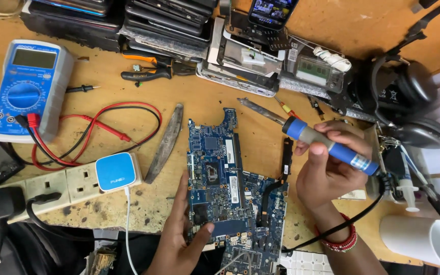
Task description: Soldering electronic components onto a laptop motherboard for repair.
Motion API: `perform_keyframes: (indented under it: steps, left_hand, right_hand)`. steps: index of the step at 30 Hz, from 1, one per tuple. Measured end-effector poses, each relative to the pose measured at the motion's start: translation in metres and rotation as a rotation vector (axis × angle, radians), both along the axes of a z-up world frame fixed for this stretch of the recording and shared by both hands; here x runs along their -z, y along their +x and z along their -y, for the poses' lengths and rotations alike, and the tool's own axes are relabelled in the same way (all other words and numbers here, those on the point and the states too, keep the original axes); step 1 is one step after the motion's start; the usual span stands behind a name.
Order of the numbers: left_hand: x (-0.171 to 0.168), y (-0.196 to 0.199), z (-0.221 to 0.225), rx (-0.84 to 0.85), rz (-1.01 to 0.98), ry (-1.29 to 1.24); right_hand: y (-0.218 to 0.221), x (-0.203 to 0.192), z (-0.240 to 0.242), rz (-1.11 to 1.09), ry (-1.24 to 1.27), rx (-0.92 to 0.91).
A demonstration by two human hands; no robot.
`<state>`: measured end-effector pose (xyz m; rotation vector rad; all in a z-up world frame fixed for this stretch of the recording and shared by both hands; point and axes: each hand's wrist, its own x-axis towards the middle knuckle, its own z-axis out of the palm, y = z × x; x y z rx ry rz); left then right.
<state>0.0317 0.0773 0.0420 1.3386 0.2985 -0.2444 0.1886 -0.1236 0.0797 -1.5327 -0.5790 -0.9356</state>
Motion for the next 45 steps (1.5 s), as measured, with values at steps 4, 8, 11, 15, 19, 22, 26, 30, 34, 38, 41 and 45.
perform_keyframes:
  steps: [4, 8, 11, 15, 19, 22, 26, 30, 34, 38, 41, 45]
  left_hand:
    - [0.000, 0.005, -0.001, 0.033, -0.080, -0.009]
    - [0.003, 0.007, -0.002, 0.046, -0.152, -0.026]
    - [0.005, 0.012, -0.002, 0.051, -0.141, -0.004]
    - [0.011, 0.012, 0.004, 0.012, -0.041, 0.039]
    - [0.014, 0.011, 0.005, 0.002, -0.035, 0.056]
    - [0.015, 0.011, 0.005, 0.021, -0.065, 0.103]
    - [0.019, 0.008, 0.007, -0.008, -0.022, 0.101]
    - [0.023, 0.007, 0.007, -0.017, 0.013, 0.089]
    - [0.020, 0.009, 0.006, -0.003, -0.030, 0.090]
    - [0.015, 0.012, 0.004, 0.040, -0.116, 0.098]
    - [0.016, 0.012, 0.004, 0.042, -0.138, 0.073]
    - [0.018, 0.012, 0.003, 0.062, -0.165, 0.075]
  right_hand:
    - [-0.001, -0.004, -0.003, -0.088, 0.009, -0.040]
    - [-0.001, 0.006, 0.001, -0.099, -0.057, -0.039]
    - [0.003, 0.019, 0.005, -0.125, -0.032, -0.069]
    - [0.005, 0.022, 0.009, -0.216, -0.051, -0.097]
    - [0.006, 0.025, 0.008, -0.281, -0.039, -0.126]
    - [0.007, 0.031, 0.009, -0.340, -0.009, -0.193]
    - [0.006, 0.029, 0.004, -0.354, -0.020, -0.168]
    - [0.006, 0.025, 0.000, -0.364, -0.024, -0.143]
    - [0.005, 0.024, -0.001, -0.371, -0.037, -0.139]
    - [0.003, 0.023, 0.001, -0.280, -0.066, -0.138]
    - [0.002, 0.025, 0.003, -0.236, -0.038, -0.178]
    - [-0.005, 0.021, 0.006, -0.342, 0.016, -0.199]
